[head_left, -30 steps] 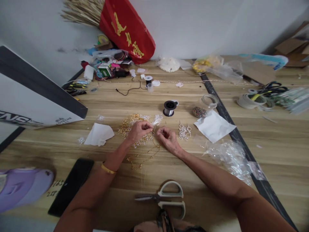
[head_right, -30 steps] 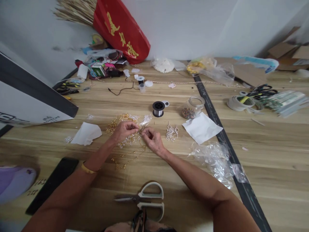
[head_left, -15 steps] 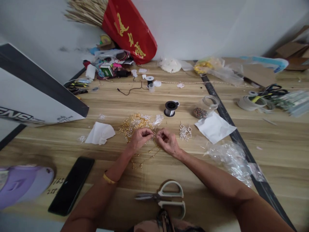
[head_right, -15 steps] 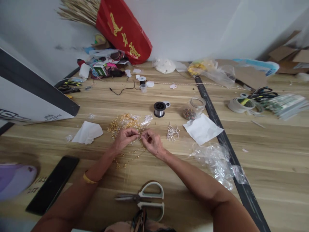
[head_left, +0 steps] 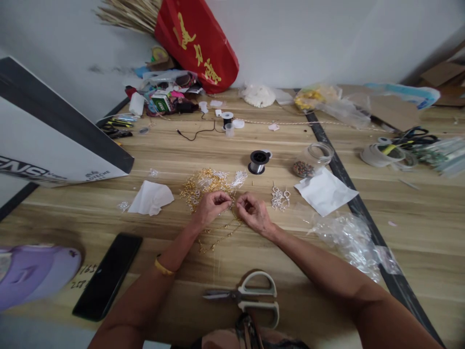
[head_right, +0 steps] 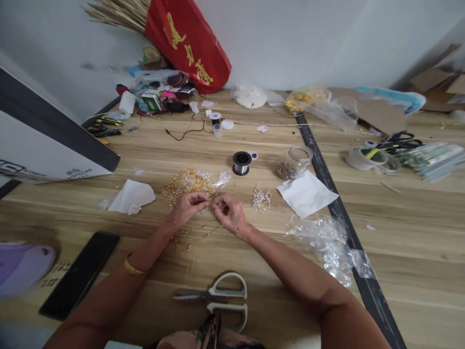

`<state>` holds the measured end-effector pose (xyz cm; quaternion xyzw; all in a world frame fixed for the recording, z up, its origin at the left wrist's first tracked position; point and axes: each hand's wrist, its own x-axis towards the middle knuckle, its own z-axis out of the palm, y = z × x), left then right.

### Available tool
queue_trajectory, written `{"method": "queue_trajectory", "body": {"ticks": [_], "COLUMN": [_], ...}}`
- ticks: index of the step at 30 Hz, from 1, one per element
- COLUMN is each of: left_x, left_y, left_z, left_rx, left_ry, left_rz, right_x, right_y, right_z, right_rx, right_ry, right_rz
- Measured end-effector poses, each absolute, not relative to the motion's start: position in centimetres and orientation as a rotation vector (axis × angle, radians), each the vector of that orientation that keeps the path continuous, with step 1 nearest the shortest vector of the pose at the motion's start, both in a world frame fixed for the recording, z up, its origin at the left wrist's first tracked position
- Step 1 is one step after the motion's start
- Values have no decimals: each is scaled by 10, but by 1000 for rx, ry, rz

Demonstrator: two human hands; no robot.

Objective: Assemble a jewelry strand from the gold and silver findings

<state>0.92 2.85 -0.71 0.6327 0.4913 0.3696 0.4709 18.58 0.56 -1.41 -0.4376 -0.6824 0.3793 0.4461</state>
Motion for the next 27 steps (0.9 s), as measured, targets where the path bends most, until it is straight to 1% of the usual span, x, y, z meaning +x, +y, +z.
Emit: {"method": "queue_trajectory", "body": {"ticks": [9,27], "left_x": [11,11], "left_y": [26,26], "left_z": [-4,-3], "left_rx": [1540,1548], "left_ry": [1198,1162], "left_rz": [907,889], "right_x": [185,185], "right_y": [6,5], "right_z": [-14,-17], "right_rx": [-1049,-1043], "right_ry": [-1723,-1722], "right_rz": [856,872]}}
